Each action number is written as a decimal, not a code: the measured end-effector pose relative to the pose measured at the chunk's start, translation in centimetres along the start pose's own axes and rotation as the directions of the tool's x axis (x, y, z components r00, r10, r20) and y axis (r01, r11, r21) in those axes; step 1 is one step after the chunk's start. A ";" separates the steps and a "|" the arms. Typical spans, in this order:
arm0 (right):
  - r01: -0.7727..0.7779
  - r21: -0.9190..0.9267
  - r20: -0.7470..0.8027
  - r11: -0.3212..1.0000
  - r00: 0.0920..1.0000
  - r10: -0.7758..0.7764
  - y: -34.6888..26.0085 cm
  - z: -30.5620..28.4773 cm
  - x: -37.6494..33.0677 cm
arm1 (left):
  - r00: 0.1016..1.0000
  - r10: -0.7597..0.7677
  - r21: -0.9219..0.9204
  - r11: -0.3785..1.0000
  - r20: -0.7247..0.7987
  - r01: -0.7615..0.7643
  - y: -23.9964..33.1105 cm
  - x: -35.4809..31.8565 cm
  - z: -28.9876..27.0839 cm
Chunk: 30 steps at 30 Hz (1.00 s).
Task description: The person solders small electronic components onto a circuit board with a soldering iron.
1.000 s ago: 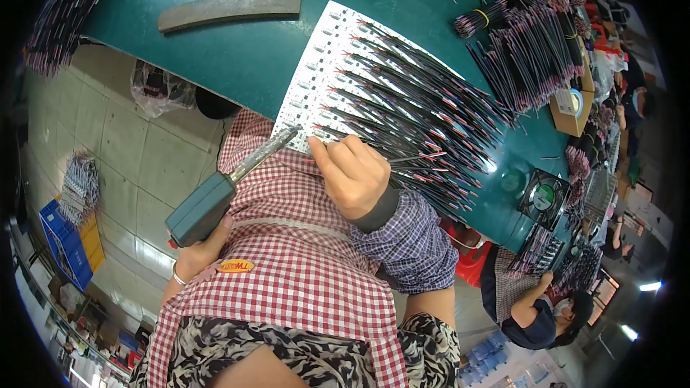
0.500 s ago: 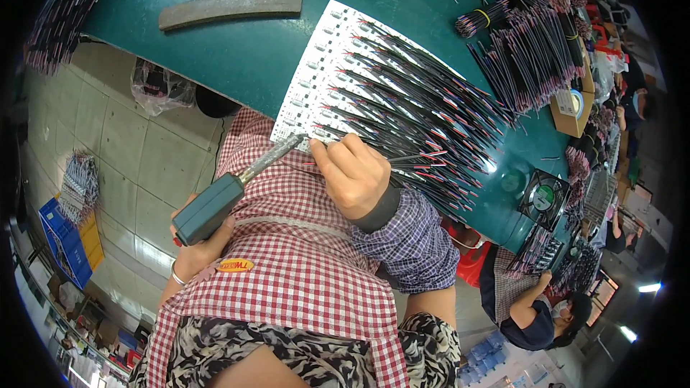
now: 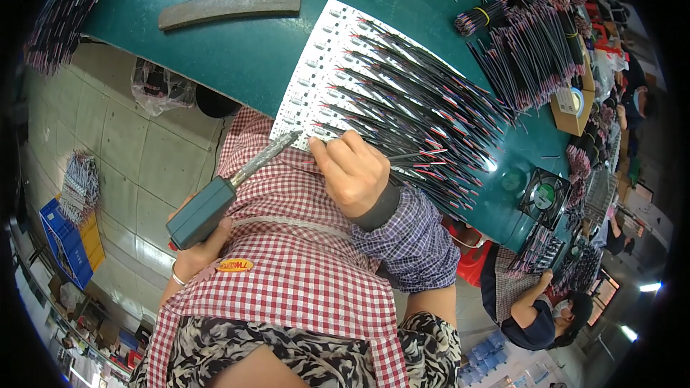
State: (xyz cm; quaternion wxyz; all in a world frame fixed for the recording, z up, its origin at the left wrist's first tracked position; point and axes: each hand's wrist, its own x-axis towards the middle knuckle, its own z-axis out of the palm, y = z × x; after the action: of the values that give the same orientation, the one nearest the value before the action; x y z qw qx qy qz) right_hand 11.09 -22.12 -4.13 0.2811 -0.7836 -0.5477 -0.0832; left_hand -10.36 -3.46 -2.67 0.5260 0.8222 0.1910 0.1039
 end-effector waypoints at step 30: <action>0.013 0.035 0.002 0.999 1.000 -0.013 0.4 0.2 -0.3 | 0.999 -0.033 -0.020 0.999 -0.008 0.032 -0.6 -0.7 0.0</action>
State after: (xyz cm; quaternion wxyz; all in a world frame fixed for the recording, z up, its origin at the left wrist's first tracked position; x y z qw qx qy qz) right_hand 11.31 -22.37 -4.63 0.2936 -0.7751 -0.5545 -0.0744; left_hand -11.10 -3.54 -3.25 0.5349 0.8133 0.2055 0.1007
